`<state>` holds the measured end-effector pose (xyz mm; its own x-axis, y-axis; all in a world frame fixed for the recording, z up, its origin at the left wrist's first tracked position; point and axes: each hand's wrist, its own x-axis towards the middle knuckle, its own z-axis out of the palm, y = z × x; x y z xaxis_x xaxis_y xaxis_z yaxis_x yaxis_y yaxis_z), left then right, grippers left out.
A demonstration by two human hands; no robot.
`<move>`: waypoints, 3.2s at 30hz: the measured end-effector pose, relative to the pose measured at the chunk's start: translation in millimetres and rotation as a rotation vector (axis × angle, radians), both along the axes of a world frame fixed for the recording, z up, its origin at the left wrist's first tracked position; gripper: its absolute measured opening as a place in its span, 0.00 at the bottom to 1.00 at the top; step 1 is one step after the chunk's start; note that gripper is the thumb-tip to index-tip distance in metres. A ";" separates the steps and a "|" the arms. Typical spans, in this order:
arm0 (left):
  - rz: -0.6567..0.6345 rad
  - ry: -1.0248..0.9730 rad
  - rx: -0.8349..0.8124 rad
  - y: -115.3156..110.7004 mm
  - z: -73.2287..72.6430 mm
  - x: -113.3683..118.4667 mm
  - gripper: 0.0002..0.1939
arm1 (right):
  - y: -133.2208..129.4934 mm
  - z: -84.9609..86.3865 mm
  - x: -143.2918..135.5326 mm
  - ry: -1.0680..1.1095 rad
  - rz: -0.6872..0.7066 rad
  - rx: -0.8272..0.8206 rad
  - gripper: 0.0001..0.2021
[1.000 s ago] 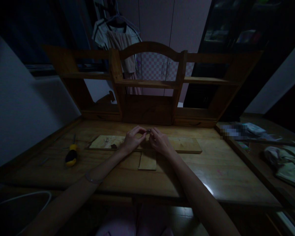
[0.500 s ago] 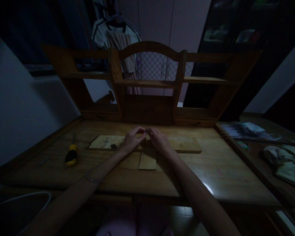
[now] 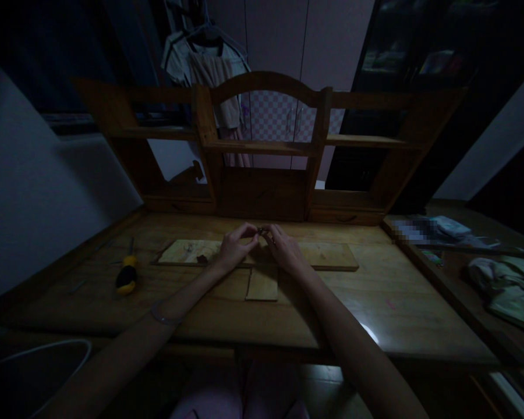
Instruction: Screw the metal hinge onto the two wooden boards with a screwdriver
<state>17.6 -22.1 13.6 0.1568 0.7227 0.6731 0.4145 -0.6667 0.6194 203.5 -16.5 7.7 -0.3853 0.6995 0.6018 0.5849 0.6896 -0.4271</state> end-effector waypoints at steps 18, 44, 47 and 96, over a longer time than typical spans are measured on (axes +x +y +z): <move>-0.043 -0.107 -0.053 3.2 -1.4 1.8 0.02 | 2.7 -0.4 0.4 0.106 -0.026 -0.003 0.14; -0.196 -0.471 -0.382 18.1 -12.0 1.1 0.18 | 1.7 0.6 -0.4 0.095 -0.033 -0.001 0.11; -0.219 -0.502 -0.414 20.2 -13.3 1.0 0.19 | 2.6 0.0 0.1 0.105 -0.015 0.012 0.12; -0.130 -0.285 -0.435 14.5 -13.0 1.3 0.16 | 1.9 -2.0 1.1 -0.009 -0.024 0.029 0.12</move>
